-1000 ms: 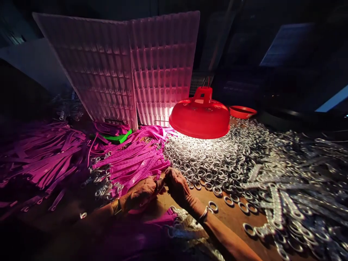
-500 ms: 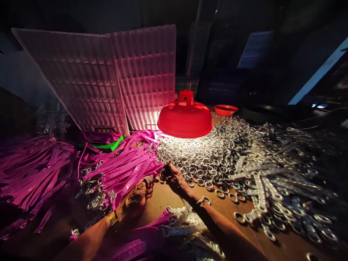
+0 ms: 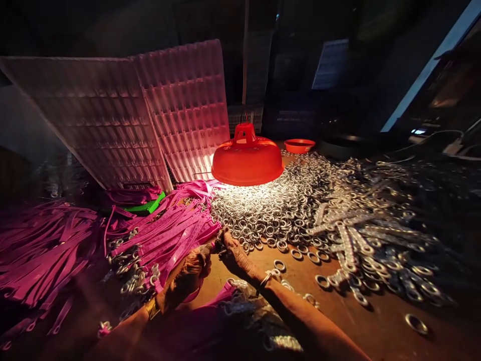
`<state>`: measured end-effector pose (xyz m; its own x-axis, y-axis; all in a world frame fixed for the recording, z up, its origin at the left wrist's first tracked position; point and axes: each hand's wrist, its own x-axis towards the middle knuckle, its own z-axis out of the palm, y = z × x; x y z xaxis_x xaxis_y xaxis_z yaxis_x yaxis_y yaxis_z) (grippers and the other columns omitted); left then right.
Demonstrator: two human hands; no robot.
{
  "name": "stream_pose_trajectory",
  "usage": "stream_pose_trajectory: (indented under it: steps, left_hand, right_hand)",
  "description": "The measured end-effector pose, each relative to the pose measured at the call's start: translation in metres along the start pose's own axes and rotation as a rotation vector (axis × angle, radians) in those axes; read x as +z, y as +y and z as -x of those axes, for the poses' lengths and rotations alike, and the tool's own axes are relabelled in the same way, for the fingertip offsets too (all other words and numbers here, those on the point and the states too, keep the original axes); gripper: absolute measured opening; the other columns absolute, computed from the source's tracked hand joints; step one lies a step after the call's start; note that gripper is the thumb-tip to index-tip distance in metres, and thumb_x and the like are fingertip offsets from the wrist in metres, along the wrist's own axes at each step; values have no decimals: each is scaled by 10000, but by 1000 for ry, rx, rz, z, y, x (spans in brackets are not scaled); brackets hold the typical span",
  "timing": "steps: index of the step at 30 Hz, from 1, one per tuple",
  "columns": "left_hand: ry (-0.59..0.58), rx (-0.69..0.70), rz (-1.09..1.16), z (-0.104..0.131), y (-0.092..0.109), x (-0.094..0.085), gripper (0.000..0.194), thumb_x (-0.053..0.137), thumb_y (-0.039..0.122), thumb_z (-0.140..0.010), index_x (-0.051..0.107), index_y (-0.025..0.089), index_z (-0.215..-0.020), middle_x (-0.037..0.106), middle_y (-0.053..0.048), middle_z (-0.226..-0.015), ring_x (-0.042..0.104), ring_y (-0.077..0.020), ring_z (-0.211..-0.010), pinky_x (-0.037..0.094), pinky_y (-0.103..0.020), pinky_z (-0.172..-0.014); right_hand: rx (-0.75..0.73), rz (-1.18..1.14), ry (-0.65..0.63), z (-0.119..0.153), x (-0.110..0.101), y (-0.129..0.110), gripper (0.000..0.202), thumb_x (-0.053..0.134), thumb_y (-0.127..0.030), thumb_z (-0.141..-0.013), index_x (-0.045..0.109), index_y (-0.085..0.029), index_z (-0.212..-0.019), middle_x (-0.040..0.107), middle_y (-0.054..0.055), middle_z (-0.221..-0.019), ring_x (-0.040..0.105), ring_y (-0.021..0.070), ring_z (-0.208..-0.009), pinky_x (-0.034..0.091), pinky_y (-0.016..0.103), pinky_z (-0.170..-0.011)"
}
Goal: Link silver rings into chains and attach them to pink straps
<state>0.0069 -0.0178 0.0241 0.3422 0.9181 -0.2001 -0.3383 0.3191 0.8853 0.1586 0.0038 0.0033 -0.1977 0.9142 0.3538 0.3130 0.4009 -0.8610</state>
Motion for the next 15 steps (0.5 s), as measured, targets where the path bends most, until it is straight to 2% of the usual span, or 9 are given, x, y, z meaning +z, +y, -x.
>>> stream_pose_trajectory:
  steps: [1, 4, 6, 8, 10, 12, 15]
  left_hand:
    - [15, 30, -67, 2, 2, 3, 378, 643, 495, -712, 441, 185, -629, 294, 80, -496, 218, -48, -428, 189, -195, -405]
    - [67, 50, -251, 5, 6, 11, 357, 653, 473, -686, 459, 181, -617, 320, 70, -488, 236, -51, -437, 172, -201, -407]
    - [68, 49, -302, 4, 8, 13, 349, 660, 447, -670, 449, 179, -594, 318, 68, -494, 228, -49, -450, 165, -200, -412]
    - [32, 39, -316, 1, 11, 13, 355, 663, 443, -648, 440, 176, -576, 324, 67, -497, 240, -45, -451, 176, -197, -414]
    - [-8, -24, -320, -2, 16, 11, 345, 643, 457, -648, 463, 170, -588, 382, 55, -495, 303, -49, -435, 219, -198, -410]
    - [-19, -107, -302, -3, 26, 10, 357, 622, 485, -648, 471, 166, -589, 431, 43, -484, 340, -53, -407, 233, -203, -397]
    - [-41, -228, -290, 3, 49, 10, 364, 655, 487, -614, 495, 161, -591, 363, 86, -420, 241, -30, -354, 138, -207, -375]
  right_hand:
    - [48, -22, -26, -1, 0, -1, 32, 400, -225, -778, 404, -198, -794, 461, 0, -699, 375, 112, -601, 367, 233, -537]
    - [157, -88, -123, -5, -3, -5, 135, 383, -305, -839, 389, -202, -752, 448, -17, -657, 389, 103, -569, 353, 215, -499]
    - [154, -94, -152, -9, -6, -7, 154, 408, -324, -835, 403, -197, -748, 463, -16, -656, 405, 107, -579, 361, 219, -508]
    - [114, -60, -116, -14, -9, -11, 171, 418, -333, -839, 418, -193, -742, 469, -13, -658, 403, 109, -586, 367, 228, -526]
    - [55, -26, -123, -17, -14, -18, 212, 397, -347, -869, 442, -188, -737, 485, -3, -674, 417, 108, -592, 373, 232, -542]
    - [16, -8, -232, -16, -20, -29, 231, 392, -363, -897, 484, -183, -786, 520, 1, -680, 438, 96, -557, 364, 217, -514]
    - [18, 44, -355, -6, -28, -52, 183, 496, -330, -867, 514, -184, -975, 527, -29, -608, 389, 69, -449, 270, 190, -431]
